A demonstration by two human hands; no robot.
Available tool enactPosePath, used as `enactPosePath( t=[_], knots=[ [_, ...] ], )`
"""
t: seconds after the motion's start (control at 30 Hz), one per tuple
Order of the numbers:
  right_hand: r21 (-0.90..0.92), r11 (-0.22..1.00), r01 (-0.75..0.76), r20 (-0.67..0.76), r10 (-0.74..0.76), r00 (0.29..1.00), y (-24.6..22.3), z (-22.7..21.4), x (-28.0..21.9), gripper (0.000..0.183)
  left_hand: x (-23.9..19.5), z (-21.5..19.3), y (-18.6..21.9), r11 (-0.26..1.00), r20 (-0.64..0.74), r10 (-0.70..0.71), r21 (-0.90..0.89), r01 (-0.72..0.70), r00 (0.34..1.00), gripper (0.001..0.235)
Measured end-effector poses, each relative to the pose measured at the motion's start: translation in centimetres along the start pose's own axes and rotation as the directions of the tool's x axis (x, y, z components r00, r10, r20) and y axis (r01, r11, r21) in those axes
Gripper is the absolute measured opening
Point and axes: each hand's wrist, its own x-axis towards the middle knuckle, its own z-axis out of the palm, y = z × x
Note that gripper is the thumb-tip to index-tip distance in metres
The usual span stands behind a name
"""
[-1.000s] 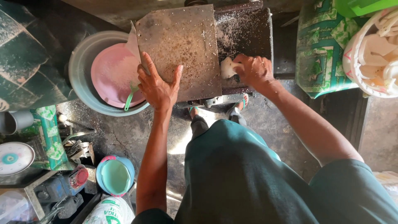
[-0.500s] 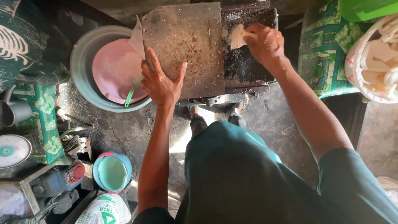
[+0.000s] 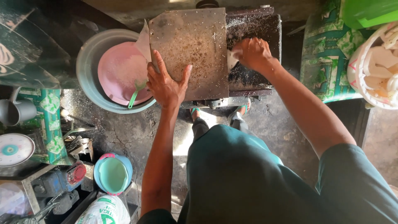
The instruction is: The person grates multiple pieces of cassava on a manual grater, holding each piece with one hand and pressing it against the grating surface while the other hand stabilizes the grater. Shredded cassava falls into a basin below. Another person briefly appears and adjusts a basin nearby.
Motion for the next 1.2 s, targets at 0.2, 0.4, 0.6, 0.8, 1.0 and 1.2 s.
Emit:
enactPosePath(
  t=[0.2,0.4,0.6,0.8,1.0,1.2],
  knots=[
    [-0.395,0.911,0.118,-0.146,-0.189,0.971,0.6,3.6,0.7,0.065,0.0,0.3,-0.1,0.999,-0.085,0.049,0.000,-0.049,0.995,0.102],
    [-0.178,0.984,0.008,-0.317,-0.065,0.946,0.7,1.1,-4.4,0.050,-0.1,0.2,-0.2,1.000,-0.041,0.025,-0.015,-0.026,0.999,0.103],
    [0.297,0.923,0.244,-0.573,-0.032,0.819,4.0,5.3,-2.1,0.021,0.2,-0.2,0.1,0.992,-0.135,0.103,-0.058,-0.111,0.986,0.107],
    [0.434,0.879,0.197,-0.510,0.059,0.858,1.0,2.8,-3.1,0.016,0.4,-0.2,0.1,0.991,-0.142,0.113,-0.055,-0.122,0.983,0.106],
    [0.416,0.886,0.207,-0.533,0.053,0.844,1.1,5.5,-1.3,0.008,0.3,-0.6,0.2,0.990,-0.131,0.117,-0.064,-0.127,0.984,0.106],
    [0.417,0.889,0.189,-0.528,0.067,0.846,-0.1,5.3,-1.4,0.006,0.4,-0.4,0.1,0.990,-0.139,0.123,-0.057,-0.132,0.983,0.106]
  ],
)
